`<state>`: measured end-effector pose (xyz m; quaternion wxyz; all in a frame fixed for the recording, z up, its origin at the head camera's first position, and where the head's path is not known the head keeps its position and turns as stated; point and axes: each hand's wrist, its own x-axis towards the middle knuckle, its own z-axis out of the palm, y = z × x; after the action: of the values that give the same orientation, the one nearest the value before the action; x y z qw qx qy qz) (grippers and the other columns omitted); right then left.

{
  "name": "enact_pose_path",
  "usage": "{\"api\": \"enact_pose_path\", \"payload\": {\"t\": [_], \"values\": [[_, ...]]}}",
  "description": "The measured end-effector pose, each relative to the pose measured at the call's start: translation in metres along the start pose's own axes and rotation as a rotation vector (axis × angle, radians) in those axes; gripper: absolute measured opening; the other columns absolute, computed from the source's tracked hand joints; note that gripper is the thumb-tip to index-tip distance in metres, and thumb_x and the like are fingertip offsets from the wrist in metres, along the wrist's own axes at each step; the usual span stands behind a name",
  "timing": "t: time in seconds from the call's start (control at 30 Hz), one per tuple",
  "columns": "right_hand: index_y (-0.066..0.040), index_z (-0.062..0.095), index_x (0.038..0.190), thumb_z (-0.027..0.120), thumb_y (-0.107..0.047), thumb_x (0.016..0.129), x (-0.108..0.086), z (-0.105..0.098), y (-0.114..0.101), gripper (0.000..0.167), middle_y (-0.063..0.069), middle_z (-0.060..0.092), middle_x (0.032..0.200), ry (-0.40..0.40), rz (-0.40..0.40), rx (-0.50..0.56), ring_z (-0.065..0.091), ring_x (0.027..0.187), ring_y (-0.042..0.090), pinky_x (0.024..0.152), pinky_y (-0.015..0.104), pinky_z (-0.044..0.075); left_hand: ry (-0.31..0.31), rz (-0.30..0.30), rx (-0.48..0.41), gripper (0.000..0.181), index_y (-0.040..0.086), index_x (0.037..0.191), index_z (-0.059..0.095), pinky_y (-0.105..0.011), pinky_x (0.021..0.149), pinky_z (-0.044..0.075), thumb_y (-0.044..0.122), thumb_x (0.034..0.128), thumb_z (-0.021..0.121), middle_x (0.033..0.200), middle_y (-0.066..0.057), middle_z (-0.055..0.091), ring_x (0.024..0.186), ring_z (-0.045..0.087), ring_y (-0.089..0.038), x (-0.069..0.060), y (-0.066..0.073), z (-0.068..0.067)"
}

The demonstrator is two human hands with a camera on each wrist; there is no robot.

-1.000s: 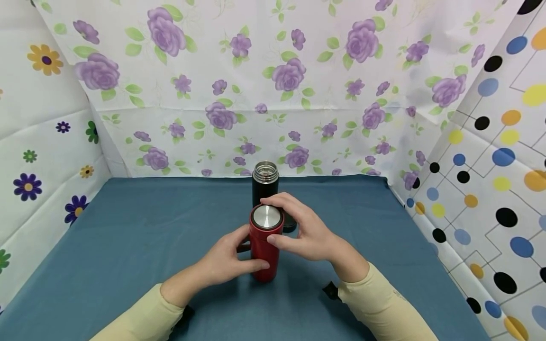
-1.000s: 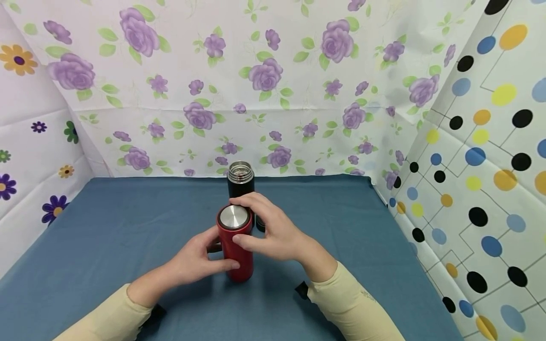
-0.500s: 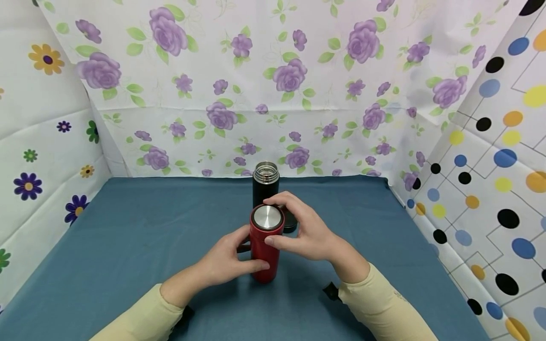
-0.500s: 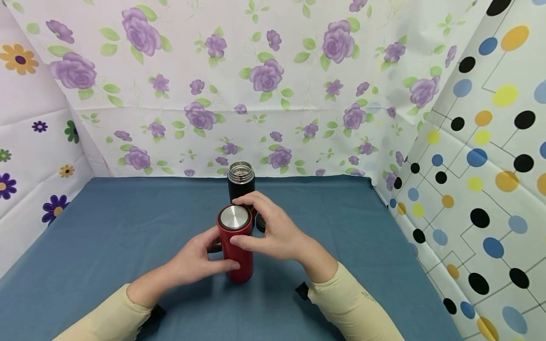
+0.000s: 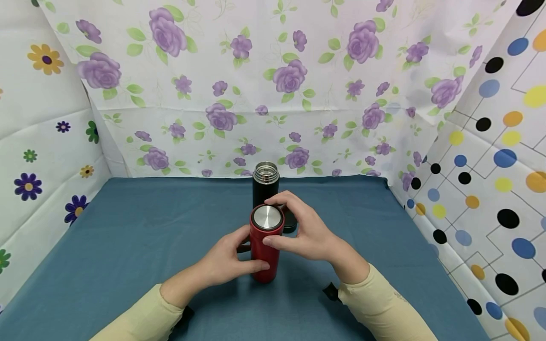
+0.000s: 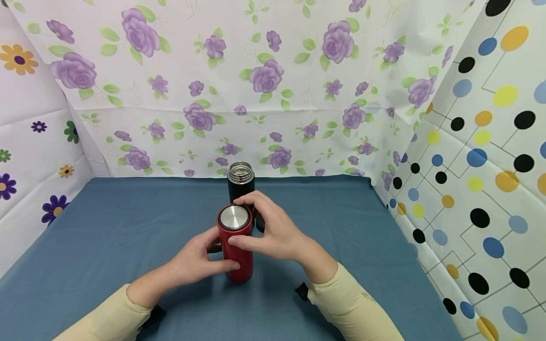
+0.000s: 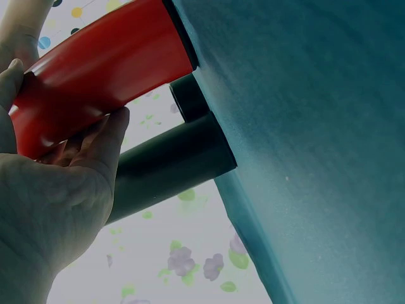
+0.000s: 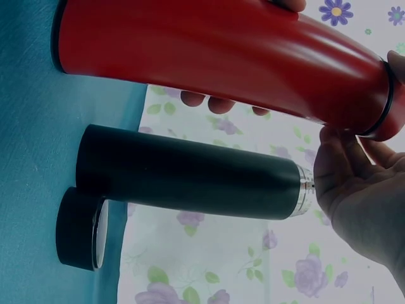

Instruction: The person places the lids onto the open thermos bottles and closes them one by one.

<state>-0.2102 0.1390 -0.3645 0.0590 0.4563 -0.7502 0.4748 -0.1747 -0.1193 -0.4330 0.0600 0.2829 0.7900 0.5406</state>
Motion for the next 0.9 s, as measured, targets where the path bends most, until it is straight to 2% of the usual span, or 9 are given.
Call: {"api": "enact_pose_path", "payload": {"t": [0.57, 0.67, 0.8, 0.9], "values": [[-0.014, 0.058, 0.149, 0.090, -0.015, 0.094, 0.0004, 0.0014, 0.0012, 0.063, 0.001, 0.063, 0.136, 0.007, 0.002, 0.002, 0.064, 0.109, 0.022, 0.092, 0.037, 0.059, 0.006, 0.000, 0.008, 0.066, 0.024, 0.152, 0.060, -0.055, 0.114, 0.056, 0.028, 0.0952, 0.092, 0.145, 0.008, 0.068, 0.135, 0.065, -0.018, -0.0003, -0.0008, -0.0001], [-0.014, 0.055, 0.156, 0.086, -0.026, 0.100, 0.0001, 0.0011, 0.0024, 0.065, 0.002, 0.061, 0.142, -0.011, -0.019, 0.016, 0.063, 0.117, 0.022, 0.098, 0.038, 0.058, 0.007, 0.000, 0.008, 0.066, 0.023, 0.152, 0.060, -0.055, 0.114, 0.056, 0.028, 0.0949, 0.093, 0.145, 0.008, 0.068, 0.136, 0.065, -0.018, 0.0000, -0.0005, -0.0004], [-0.014, 0.046, 0.167, 0.073, -0.044, 0.109, 0.0001, 0.0017, 0.0051, 0.071, 0.006, 0.057, 0.153, -0.043, -0.071, 0.039, 0.059, 0.133, 0.024, 0.110, 0.043, 0.055, 0.004, 0.000, -0.003, 0.067, 0.023, 0.153, 0.059, -0.055, 0.115, 0.056, 0.027, 0.0951, 0.092, 0.146, 0.007, 0.067, 0.137, 0.065, -0.019, 0.0004, 0.0003, -0.0006], [-0.011, 0.044, 0.168, 0.066, -0.047, 0.112, 0.0006, 0.0026, 0.0071, 0.070, 0.009, 0.054, 0.159, -0.057, -0.108, 0.056, 0.056, 0.140, 0.026, 0.115, 0.045, 0.053, 0.003, -0.003, -0.009, 0.067, 0.023, 0.154, 0.059, -0.055, 0.115, 0.056, 0.028, 0.0955, 0.092, 0.146, 0.007, 0.067, 0.138, 0.064, -0.019, 0.0003, 0.0008, -0.0005]]}}
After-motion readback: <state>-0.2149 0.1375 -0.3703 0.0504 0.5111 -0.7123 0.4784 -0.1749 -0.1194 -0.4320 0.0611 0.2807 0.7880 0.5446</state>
